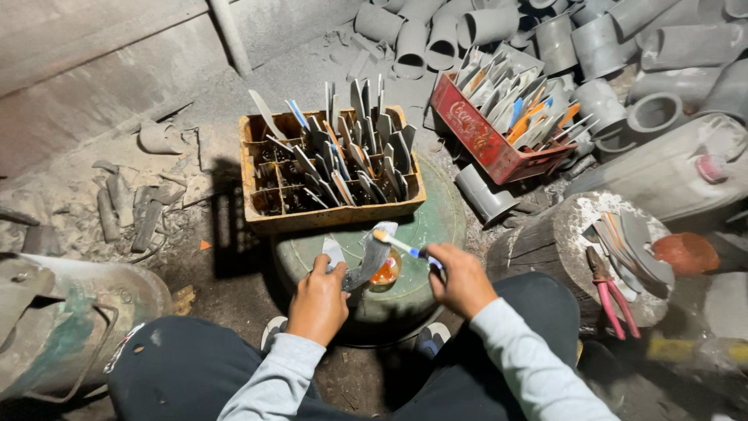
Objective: The person sits on the floor and uses a toothbrush to apply an orange adhesive from a small container onto various flat plastic parts. They pick up each part, coat it with the adhesive, and place it into a compartmentalized crate.
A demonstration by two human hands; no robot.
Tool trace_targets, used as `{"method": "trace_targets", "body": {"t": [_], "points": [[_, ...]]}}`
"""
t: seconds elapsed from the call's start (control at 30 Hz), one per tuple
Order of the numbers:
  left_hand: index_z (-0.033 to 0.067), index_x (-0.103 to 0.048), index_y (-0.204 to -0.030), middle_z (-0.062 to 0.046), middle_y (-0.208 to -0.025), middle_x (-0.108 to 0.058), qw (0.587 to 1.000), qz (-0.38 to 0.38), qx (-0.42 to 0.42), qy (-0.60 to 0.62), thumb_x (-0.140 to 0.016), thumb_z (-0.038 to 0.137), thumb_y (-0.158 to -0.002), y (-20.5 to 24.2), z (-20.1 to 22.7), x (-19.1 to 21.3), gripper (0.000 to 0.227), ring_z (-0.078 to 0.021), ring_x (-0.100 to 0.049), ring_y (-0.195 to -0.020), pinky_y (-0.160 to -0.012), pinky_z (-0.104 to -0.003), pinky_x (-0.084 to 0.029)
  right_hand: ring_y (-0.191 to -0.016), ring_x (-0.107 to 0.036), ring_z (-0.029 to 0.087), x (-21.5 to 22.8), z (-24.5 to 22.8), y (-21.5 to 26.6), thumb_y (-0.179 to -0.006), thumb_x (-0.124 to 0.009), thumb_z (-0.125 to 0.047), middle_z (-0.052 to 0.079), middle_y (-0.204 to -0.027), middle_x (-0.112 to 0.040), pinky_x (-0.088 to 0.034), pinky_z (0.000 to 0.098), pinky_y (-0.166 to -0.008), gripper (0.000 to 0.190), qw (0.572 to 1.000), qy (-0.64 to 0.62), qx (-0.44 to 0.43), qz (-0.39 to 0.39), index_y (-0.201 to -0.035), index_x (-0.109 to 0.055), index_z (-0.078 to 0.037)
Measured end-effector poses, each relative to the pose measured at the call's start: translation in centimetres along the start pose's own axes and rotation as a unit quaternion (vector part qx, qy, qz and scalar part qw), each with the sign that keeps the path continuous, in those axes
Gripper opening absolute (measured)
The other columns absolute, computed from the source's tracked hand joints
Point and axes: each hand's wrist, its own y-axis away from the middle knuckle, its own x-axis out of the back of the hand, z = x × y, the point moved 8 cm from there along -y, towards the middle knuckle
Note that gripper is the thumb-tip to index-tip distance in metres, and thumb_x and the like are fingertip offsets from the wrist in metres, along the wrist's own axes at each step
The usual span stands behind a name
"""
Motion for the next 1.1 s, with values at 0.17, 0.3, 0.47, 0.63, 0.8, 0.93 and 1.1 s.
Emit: {"method": "trace_targets", "body": {"t": [0.17, 0.3, 0.47, 0.63, 0.8, 0.93, 1.1], "points": [[0.0043, -0.069, -0.118, -0.019, -0.125, -0.058, 0.999, 0.018, -0.024, 0.010, -0.083, 0.004, -0.070, 0.2, 0.3, 0.5, 0.050, -0.0435, -0.070, -0.093, -0.080, -0.048, -0.058, -0.086, -0.067, 0.039, 3.7, 0.9, -2.1, -0.078, -0.070, -0.003, 0.017, -0.094, -0.067, -0.055, 0.0445, -0.076, 0.029, 0.997, 0.025, 0.014, 0.065, -0.105, -0.063, -0.007], [0.0045, -0.069, -0.120, -0.018, -0.125, -0.058, 1.000, 0.004, -0.014, 0.009, -0.083, 0.005, -0.071, -0.1, 0.0, 0.2, 0.050, -0.0427, -0.070, -0.093, -0.082, -0.047, -0.059, -0.084, -0.067, 0.039, 2.0, -2.4, -0.5, -0.071, -0.069, -0.004, 0.017, -0.094, -0.066, -0.055, 0.0440, -0.074, 0.040, 0.995, -0.053, 0.069, 0.038, -0.110, -0.064, -0.008], [0.0042, -0.070, -0.118, -0.018, -0.126, -0.059, 1.000, 0.017, -0.024, 0.008, -0.083, 0.004, -0.070, 0.1, 0.0, 0.2, 0.050, -0.0433, -0.069, -0.093, -0.080, -0.049, -0.058, -0.086, -0.068, 0.040, 2.2, -0.3, -1.5, -0.077, -0.073, -0.007, 0.015, -0.098, -0.067, -0.055, 0.0463, -0.075, 0.035, 0.999, 0.031, -0.015, 0.030, -0.111, -0.065, -0.011], [0.0048, -0.070, -0.119, -0.019, -0.125, -0.059, 0.999, 0.017, -0.026, 0.006, -0.083, 0.004, -0.070, -0.3, 0.0, 0.3, 0.051, -0.0434, -0.069, -0.093, -0.081, -0.049, -0.058, -0.084, -0.068, 0.039, 1.8, -1.6, -0.9, -0.074, -0.072, -0.008, 0.015, -0.097, -0.066, -0.055, 0.0464, -0.072, 0.040, 0.999, -0.001, 0.029, 0.031, -0.113, -0.064, -0.012], [0.0048, -0.070, -0.119, -0.019, -0.126, -0.059, 0.999, 0.006, -0.036, -0.005, -0.082, 0.002, -0.070, -0.1, 0.0, 0.3, 0.050, -0.0426, -0.070, -0.093, -0.081, -0.048, -0.058, -0.084, -0.068, 0.038, 1.5, 0.0, -2.1, -0.075, -0.073, -0.010, 0.014, -0.095, -0.069, -0.055, 0.0461, -0.072, 0.034, 0.998, 0.020, 0.017, 0.059, -0.108, -0.065, -0.013], [0.0035, -0.073, -0.116, -0.017, -0.128, -0.064, 0.995, 0.024, -0.048, 0.088, -0.087, 0.007, -0.068, -0.5, -0.7, 1.9, 0.050, -0.0404, -0.071, -0.098, -0.084, -0.044, -0.059, -0.071, -0.066, 0.028, 2.7, 5.9, -3.2, -0.088, -0.062, -0.012, 0.011, -0.082, -0.067, -0.053, 0.0378, -0.067, 0.026, 0.989, -0.054, -0.120, 0.063, -0.113, -0.068, -0.013], [-0.0003, -0.072, -0.124, -0.012, -0.129, -0.069, 0.857, -0.086, 0.001, 0.507, -0.084, 0.008, -0.077, -1.3, -2.0, 1.6, 0.049, -0.0262, -0.075, -0.112, -0.095, -0.033, -0.062, -0.056, -0.038, 0.002, 0.4, 6.4, -2.7, -0.103, -0.050, -0.027, -0.008, -0.073, -0.049, -0.028, 0.0201, -0.048, 0.029, 0.846, -0.495, -0.192, 0.054, -0.117, -0.070, -0.010]]}}
